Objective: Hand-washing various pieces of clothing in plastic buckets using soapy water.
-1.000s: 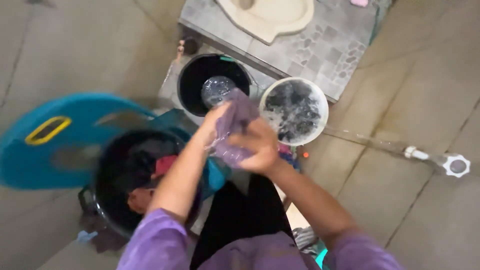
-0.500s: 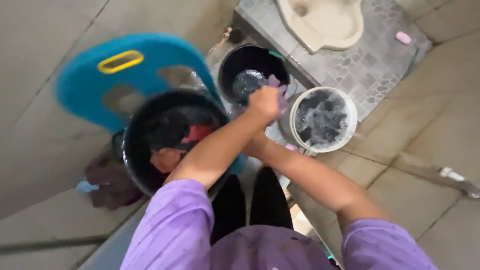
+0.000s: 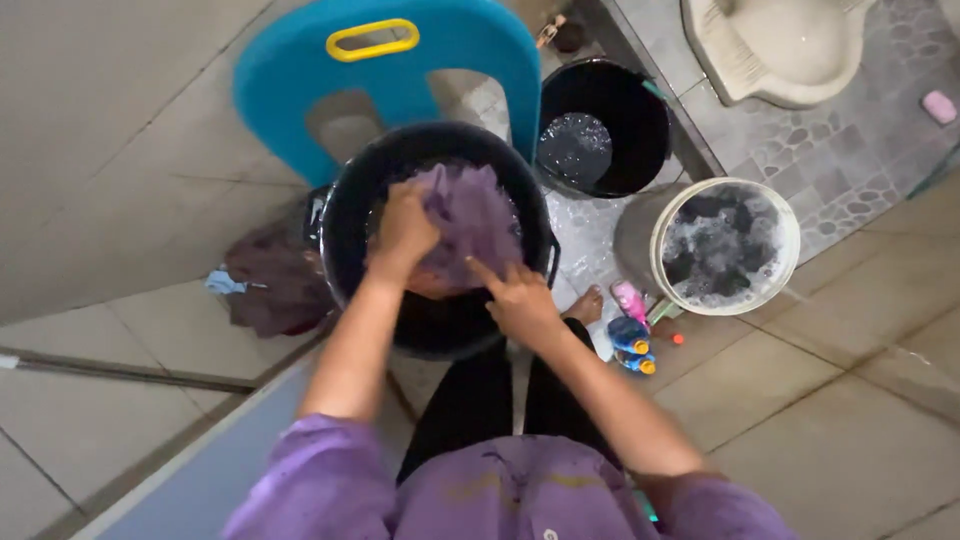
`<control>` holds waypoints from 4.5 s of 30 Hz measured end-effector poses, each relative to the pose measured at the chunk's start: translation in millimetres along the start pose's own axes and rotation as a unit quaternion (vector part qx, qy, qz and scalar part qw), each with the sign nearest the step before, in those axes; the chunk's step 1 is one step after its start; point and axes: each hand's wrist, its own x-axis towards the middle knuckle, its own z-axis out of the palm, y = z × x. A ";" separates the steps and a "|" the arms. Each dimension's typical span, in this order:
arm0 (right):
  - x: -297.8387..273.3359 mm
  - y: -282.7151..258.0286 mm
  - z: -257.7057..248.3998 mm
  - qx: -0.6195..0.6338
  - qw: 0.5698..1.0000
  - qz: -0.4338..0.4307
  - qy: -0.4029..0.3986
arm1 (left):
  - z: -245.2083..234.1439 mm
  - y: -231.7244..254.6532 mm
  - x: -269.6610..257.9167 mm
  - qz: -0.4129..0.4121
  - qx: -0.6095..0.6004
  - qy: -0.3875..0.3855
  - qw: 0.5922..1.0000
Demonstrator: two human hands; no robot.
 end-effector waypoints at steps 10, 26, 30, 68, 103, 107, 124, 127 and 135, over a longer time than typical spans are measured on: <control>-34.2 53.3 2.5 0.125 0.948 0.099 0.274 | 66.3 153.0 -32.9 0.150 -0.185 0.025 0.971; -157.8 353.6 61.1 0.010 0.846 0.488 0.213 | 336.4 215.1 -26.0 0.227 -0.028 -0.242 0.943; -132.4 444.3 66.4 -0.086 0.885 0.434 0.145 | 384.7 219.4 -5.3 0.174 0.046 -0.307 0.935; -226.3 532.1 170.4 0.161 0.801 0.575 0.036 | 508.0 196.6 -27.2 0.183 -0.037 -0.335 0.924; -84.0 193.1 -106.2 0.436 0.638 0.345 0.533 | 189.7 336.1 -4.9 -0.267 -0.732 -0.041 0.626; -69.1 158.2 -110.5 0.150 0.824 0.197 0.510 | 195.1 291.2 24.7 -0.402 -0.591 -0.248 0.654; 15.9 19.4 -21.0 0.021 0.969 -0.074 0.235 | 22.4 51.7 -54.1 -0.185 -0.175 -0.096 0.962; 27.0 16.4 30.7 -0.048 0.981 0.033 0.187 | 11.2 36.5 -65.6 -0.158 0.051 -0.111 0.980; 38.6 70.5 124.4 -0.009 0.998 0.064 -0.005 | 81.2 17.6 -77.1 -0.020 0.087 -0.178 0.980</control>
